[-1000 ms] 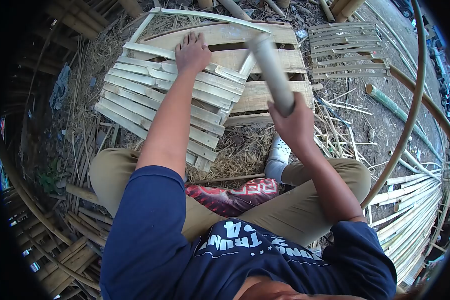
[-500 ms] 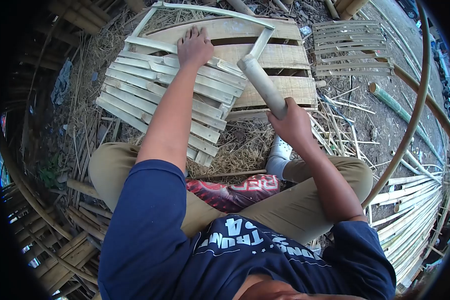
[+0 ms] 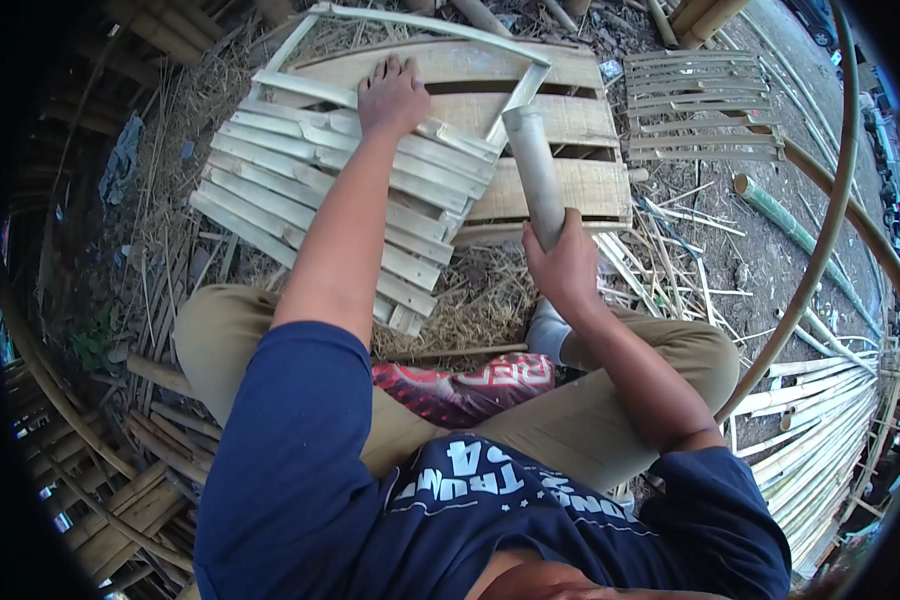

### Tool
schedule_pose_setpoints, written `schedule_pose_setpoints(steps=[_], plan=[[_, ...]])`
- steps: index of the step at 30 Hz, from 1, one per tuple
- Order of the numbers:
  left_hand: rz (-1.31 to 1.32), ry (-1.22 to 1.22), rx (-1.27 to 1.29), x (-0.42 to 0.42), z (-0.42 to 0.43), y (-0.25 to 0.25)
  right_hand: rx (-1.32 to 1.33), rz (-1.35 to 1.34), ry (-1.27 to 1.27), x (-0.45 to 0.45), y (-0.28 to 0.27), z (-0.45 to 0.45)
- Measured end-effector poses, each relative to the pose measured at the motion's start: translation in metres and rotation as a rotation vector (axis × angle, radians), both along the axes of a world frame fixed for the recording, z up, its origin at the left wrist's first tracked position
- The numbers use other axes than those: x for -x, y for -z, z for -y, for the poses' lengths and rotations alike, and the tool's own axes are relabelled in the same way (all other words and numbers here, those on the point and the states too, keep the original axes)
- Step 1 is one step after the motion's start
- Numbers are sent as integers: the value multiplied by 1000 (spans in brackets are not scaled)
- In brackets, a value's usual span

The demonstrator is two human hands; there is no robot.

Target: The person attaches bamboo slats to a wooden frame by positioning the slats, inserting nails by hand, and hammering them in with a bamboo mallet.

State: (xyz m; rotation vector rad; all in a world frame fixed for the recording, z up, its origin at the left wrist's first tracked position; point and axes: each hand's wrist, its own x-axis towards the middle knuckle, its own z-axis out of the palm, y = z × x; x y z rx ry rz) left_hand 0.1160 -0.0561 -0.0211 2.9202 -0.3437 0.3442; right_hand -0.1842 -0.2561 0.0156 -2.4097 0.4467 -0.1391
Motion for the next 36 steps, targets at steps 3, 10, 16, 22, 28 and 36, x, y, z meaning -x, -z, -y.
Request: schedule_pose_setpoints(steps=[3,10,16,22,28,36], plan=[[-5,-29,1,7,-3,9,-110,107,50,5,-10,-7],[-7,-21,-5,5,-1,8,-34,-6,-41,13,2,-16],[-4,-20,2,7,-2,6,-215,128,53,16,-1,-20],[-1,-31,8,8,-4,15,-13,-49,-128,7,9,-18],[10,-36,16,5,-4,12,-245,82,18,12,2,-25],[3,-27,-1,5,-4,10,-139,-63,-4,15,14,-24]])
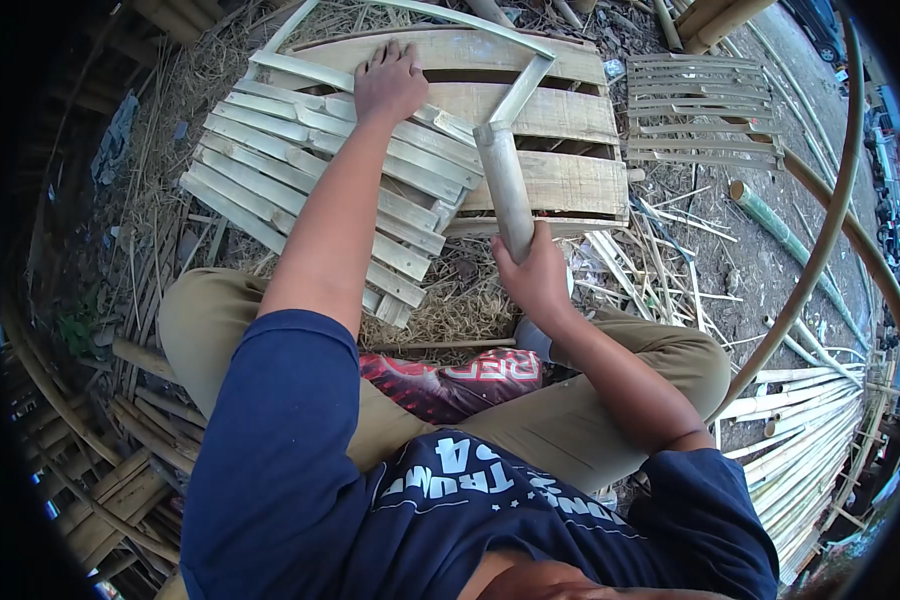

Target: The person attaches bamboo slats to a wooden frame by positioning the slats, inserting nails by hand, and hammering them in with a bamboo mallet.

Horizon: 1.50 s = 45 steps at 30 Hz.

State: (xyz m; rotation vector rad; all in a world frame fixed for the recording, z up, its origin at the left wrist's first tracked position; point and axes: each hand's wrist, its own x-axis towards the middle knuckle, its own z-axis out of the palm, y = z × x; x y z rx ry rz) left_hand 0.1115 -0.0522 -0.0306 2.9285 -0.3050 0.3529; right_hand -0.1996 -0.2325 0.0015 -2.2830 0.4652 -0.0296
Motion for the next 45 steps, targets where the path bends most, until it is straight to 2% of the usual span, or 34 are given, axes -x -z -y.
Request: schedule_pose_setpoints(steps=[2,5,6,7,9,12,15,18,20,24,25,26,28,31,34,37,40,45], plan=[[3,2,0,1,0,0,-35,77,34,-3,-24,2],[21,4,-2,-1,0,3,-270,351,261,-4,-46,-2],[6,-6,-3,5,-2,7,100,-89,-30,-12,-39,12],[5,-7,-2,3,0,3,92,-114,-136,-15,-26,15],[19,4,-1,-6,5,-9,137,-55,-93,-14,-22,15],[2,-9,9,3,1,-1,67,46,-29,-10,-35,8],[13,-1,15,1,1,0,128,-25,-138,-5,-24,14],[9,-5,17,1,1,1,8,47,-8,-1,-22,6],[7,-5,24,0,0,2,8,9,-44,-6,-14,11],[2,1,1,-1,2,1,-104,14,64,-10,-51,19],[7,2,21,-2,1,3,-186,121,132,-8,-68,20],[10,-2,41,-2,-1,6,-274,318,194,-8,-51,20],[8,-3,32,0,-5,9,-17,113,74,-8,-49,23],[0,1,5,-3,3,-4,189,-48,-127,-13,-32,20],[8,1,-20,-2,-1,1,66,14,-48,-13,-35,18],[21,13,-34,-2,-1,4,170,-49,-137,-12,-23,27],[10,0,-2,-2,1,1,110,95,-81,-9,-29,23],[10,1,9,-1,0,3,80,-31,-108,-11,-30,23]])
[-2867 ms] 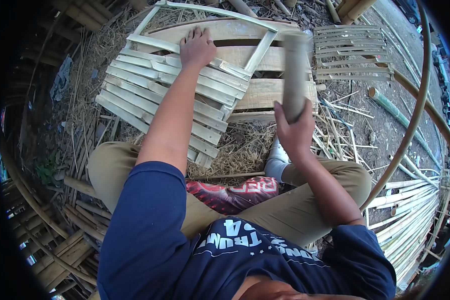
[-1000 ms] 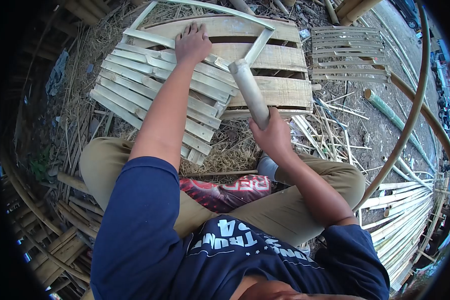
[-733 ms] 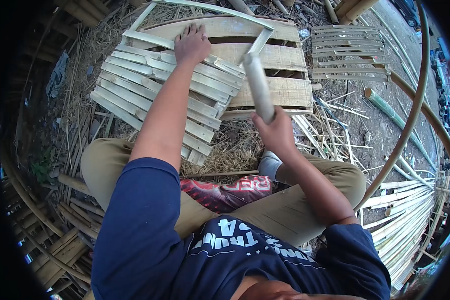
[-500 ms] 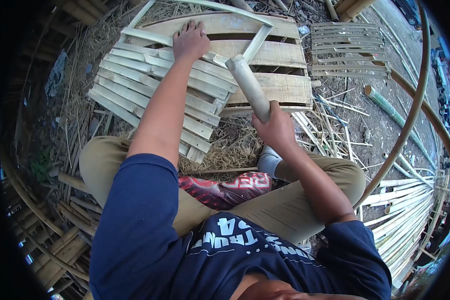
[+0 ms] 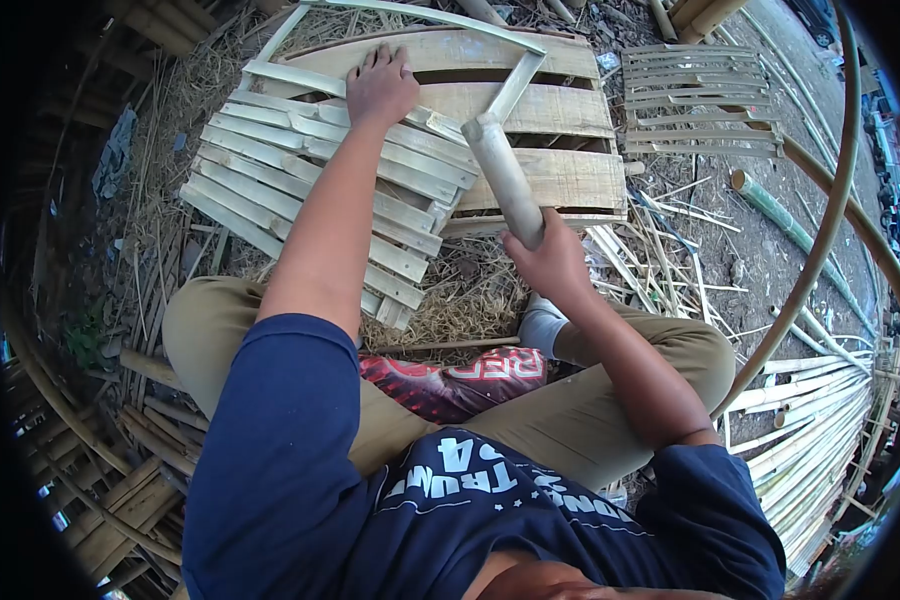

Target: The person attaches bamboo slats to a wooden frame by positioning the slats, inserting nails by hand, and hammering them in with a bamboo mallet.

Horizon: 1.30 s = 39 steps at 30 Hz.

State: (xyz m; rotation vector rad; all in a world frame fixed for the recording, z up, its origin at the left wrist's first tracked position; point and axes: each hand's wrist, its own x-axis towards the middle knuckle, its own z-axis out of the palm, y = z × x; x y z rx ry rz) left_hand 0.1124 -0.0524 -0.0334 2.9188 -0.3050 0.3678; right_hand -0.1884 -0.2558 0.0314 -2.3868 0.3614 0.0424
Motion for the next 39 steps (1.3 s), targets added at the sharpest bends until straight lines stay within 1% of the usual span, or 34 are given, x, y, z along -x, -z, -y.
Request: schedule_pose_setpoints(steps=[1,4,5,8,9,12,13,16,17,20,21,24,27,28,30,31,34,35,38,39], plan=[[7,3,5,-1,1,1,-1,-10,-2,-1,-5,0],[26,9,17,-5,0,2,-182,449,201,7,-29,-6],[25,11,17,-3,-2,4,-344,694,247,5,-14,-11],[15,16,5,-3,-2,3,219,-5,-137,-2,15,9],[23,19,9,-8,1,-6,230,51,-97,-1,10,4],[6,2,12,-1,-1,-2,-28,44,45,-8,-21,1],[11,7,-2,-4,-3,-1,-44,33,84,-8,-20,4],[14,16,-17,-2,-1,2,70,-120,12,-7,2,16],[8,11,-13,-1,-1,1,90,-72,41,-5,9,15],[2,4,-2,-3,-1,-1,-12,63,80,-2,-4,4],[0,5,0,-3,-2,0,-16,12,43,-3,-4,4],[12,8,-12,-3,-1,1,-1,-16,-41,-4,-3,10],[11,10,-14,-2,-1,1,-211,355,155,-1,-41,9],[20,6,0,-5,-3,0,-292,561,227,1,-42,5],[21,16,15,-4,-3,2,3,214,111,4,-24,8],[-2,8,13,1,-2,1,198,-65,-161,-1,-16,18],[-11,10,-4,-1,1,-4,165,11,-58,1,-10,8],[-6,14,-18,-2,-2,-2,120,1,-75,1,-14,10],[7,18,-26,-1,-4,-1,135,-26,-88,6,1,14],[14,22,-24,-2,-2,-1,102,-18,-78,8,2,13]])
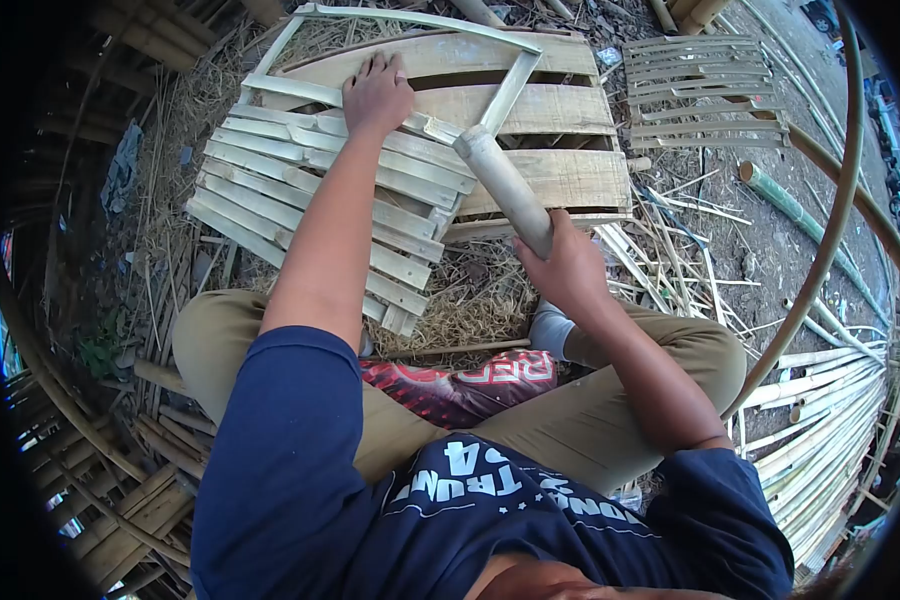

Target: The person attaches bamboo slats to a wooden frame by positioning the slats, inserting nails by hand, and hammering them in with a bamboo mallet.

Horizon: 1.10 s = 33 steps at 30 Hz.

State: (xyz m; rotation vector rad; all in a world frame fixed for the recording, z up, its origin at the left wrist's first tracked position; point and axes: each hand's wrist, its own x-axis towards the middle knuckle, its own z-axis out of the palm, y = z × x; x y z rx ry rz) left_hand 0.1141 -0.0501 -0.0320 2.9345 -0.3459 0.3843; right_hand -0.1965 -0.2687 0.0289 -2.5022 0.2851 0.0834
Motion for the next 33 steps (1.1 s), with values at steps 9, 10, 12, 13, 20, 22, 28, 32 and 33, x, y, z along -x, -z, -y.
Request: schedule_pose_setpoints(steps=[9,10,12,13,20,22,28,32,33], plan=[[7,-5,4,0,0,1,-278,76,172,-10,-38,4],[17,-2,9,-2,-1,1,-367,250,232,-6,-49,2],[29,0,19,-3,-2,5,-517,649,316,-8,-22,0],[5,-8,19,3,-2,7,-451,345,249,-4,-32,-4],[-11,-5,50,2,-1,-3,-122,76,66,-1,-11,-24],[-15,-3,60,4,-1,-3,-113,-21,80,-4,-5,-17],[6,1,46,0,0,-2,-145,-42,44,-7,-5,-12],[20,6,50,0,0,2,-353,27,120,-7,-35,-3],[22,9,55,-2,0,1,-423,109,176,-7,-47,-1]])
